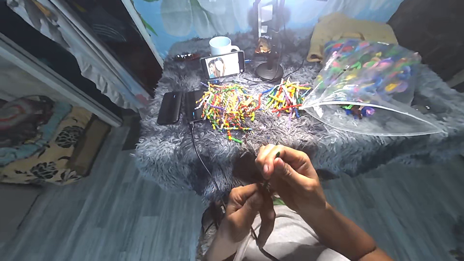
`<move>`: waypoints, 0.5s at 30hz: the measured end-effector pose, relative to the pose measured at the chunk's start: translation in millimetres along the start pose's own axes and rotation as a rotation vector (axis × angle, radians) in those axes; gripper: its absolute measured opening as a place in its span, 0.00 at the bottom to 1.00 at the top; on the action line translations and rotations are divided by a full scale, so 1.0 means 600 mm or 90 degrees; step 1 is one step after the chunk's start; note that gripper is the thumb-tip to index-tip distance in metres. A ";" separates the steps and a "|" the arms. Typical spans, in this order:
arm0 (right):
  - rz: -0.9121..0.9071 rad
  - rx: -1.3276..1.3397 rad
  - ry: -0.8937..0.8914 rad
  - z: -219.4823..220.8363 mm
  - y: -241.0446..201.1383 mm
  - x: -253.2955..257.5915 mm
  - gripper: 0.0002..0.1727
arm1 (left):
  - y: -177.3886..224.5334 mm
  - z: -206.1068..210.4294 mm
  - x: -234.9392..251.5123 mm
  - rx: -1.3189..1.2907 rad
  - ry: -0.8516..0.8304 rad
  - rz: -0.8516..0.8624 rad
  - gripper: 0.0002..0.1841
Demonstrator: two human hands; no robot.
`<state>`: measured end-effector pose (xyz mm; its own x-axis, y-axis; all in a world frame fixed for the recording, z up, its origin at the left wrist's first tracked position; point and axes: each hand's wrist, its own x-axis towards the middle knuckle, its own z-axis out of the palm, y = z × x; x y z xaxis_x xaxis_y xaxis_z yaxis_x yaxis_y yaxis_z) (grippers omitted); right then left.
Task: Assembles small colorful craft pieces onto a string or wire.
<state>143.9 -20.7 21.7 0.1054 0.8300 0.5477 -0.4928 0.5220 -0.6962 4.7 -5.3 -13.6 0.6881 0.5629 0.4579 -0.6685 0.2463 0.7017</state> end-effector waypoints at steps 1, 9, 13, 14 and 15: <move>0.004 0.018 -0.006 0.003 0.001 0.000 0.13 | -0.001 0.000 -0.001 -0.125 -0.031 -0.032 0.17; 0.007 0.071 0.027 -0.006 0.011 0.017 0.11 | -0.022 0.007 -0.002 -0.395 -0.022 -0.068 0.15; -0.015 -0.045 0.046 -0.024 0.010 0.027 0.11 | -0.022 0.005 0.004 -0.299 0.052 -0.062 0.15; -0.022 -0.087 0.046 -0.030 0.010 0.029 0.11 | -0.020 0.006 0.007 -0.258 0.094 -0.065 0.14; -0.026 -0.123 0.049 -0.036 0.010 0.032 0.12 | -0.018 0.007 0.009 -0.213 0.141 -0.068 0.13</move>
<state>161.7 2.6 18.2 0.1913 0.8158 0.5458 -0.3131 0.5777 -0.7538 16.8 -8.2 -16.4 0.7057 0.6673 0.2379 -0.6766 0.5353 0.5056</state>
